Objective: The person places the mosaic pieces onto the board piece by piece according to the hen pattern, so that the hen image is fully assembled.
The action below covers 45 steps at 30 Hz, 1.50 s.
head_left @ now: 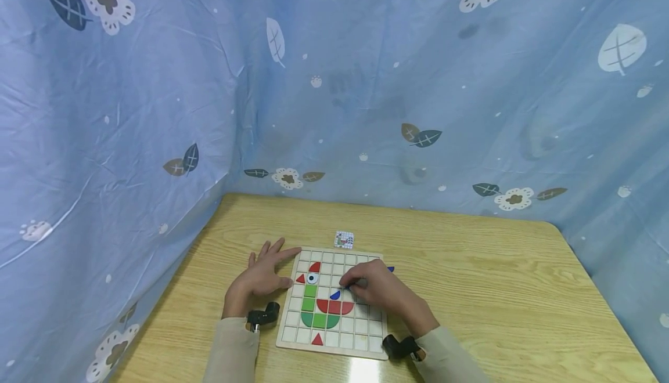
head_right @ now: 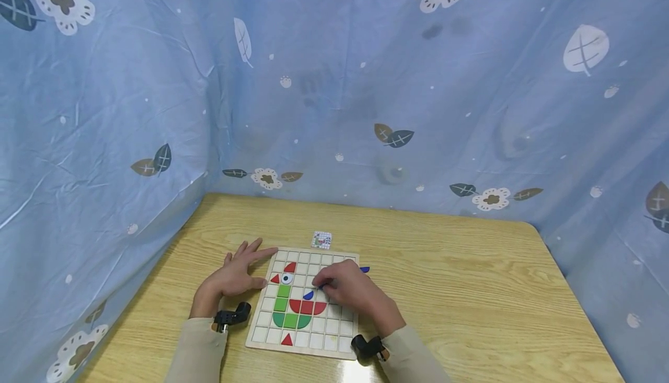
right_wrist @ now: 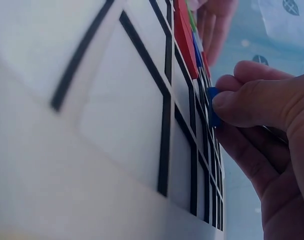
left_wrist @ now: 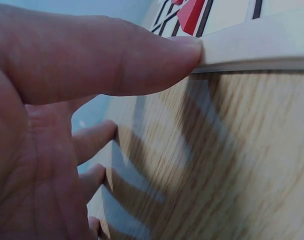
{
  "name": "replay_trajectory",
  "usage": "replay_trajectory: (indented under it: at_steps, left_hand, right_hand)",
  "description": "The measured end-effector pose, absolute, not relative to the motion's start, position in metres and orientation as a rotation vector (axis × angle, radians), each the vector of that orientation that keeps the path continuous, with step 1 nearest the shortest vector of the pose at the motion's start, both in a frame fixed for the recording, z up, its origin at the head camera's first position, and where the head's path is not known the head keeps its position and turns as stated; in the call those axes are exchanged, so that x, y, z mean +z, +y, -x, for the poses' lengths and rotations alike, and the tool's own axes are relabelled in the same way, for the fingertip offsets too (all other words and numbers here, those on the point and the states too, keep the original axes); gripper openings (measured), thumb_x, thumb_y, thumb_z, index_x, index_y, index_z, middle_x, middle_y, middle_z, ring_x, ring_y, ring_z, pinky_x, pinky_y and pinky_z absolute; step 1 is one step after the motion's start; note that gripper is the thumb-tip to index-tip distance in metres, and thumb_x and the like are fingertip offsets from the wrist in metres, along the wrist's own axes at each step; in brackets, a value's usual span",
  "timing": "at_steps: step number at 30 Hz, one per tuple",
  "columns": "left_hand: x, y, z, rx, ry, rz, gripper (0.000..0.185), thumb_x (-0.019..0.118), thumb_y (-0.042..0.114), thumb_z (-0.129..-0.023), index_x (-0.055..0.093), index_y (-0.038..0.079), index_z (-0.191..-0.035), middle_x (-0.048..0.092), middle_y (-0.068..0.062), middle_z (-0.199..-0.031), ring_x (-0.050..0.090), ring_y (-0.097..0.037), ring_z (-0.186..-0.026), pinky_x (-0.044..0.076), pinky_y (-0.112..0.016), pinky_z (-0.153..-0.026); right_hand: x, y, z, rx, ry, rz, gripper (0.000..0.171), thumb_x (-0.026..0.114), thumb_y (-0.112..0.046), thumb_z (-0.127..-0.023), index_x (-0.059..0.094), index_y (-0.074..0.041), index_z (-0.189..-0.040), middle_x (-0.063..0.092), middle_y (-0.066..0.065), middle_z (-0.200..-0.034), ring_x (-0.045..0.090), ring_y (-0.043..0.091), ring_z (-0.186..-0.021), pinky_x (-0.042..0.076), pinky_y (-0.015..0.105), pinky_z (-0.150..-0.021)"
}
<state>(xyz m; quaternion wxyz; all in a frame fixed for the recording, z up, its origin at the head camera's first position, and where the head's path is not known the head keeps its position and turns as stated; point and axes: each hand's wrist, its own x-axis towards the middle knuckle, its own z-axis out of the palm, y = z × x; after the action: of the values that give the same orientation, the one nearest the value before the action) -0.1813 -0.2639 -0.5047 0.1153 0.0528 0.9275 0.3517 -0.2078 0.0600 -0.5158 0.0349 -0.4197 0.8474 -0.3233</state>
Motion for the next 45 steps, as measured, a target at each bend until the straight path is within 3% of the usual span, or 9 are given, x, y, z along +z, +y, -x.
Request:
replay_trajectory:
  at_steps: [28, 45]
  left_hand:
    - [-0.503, -0.264, 0.18, 1.034, 2.72, -0.169, 0.076, 0.084, 0.007, -0.09, 0.058, 0.02, -0.16, 0.021, -0.025, -0.181, 0.0, -0.057, -0.167, -0.006, -0.082, -0.127]
    - [-0.505, -0.265, 0.181, 1.014, 2.709, -0.17, 0.077, 0.083, 0.009, -0.092, 0.056, 0.021, -0.163, 0.017, -0.023, -0.182, -0.004, -0.055, -0.168, -0.007, -0.08, -0.128]
  right_hand:
    - [-0.515, 0.083, 0.212, -0.97, 2.639, 1.271, 0.026, 0.078, 0.006, -0.094, 0.086, -0.015, -0.106, 0.084, -0.003, -0.106, 0.078, 0.012, -0.1, 0.065, 0.032, -0.086]
    - [-0.508, 0.068, 0.208, -1.039, 2.611, 1.37, 0.026, 0.08, 0.003, -0.092, 0.085, -0.011, -0.113, 0.085, 0.0, -0.11, 0.078, 0.012, -0.101, 0.064, 0.033, -0.086]
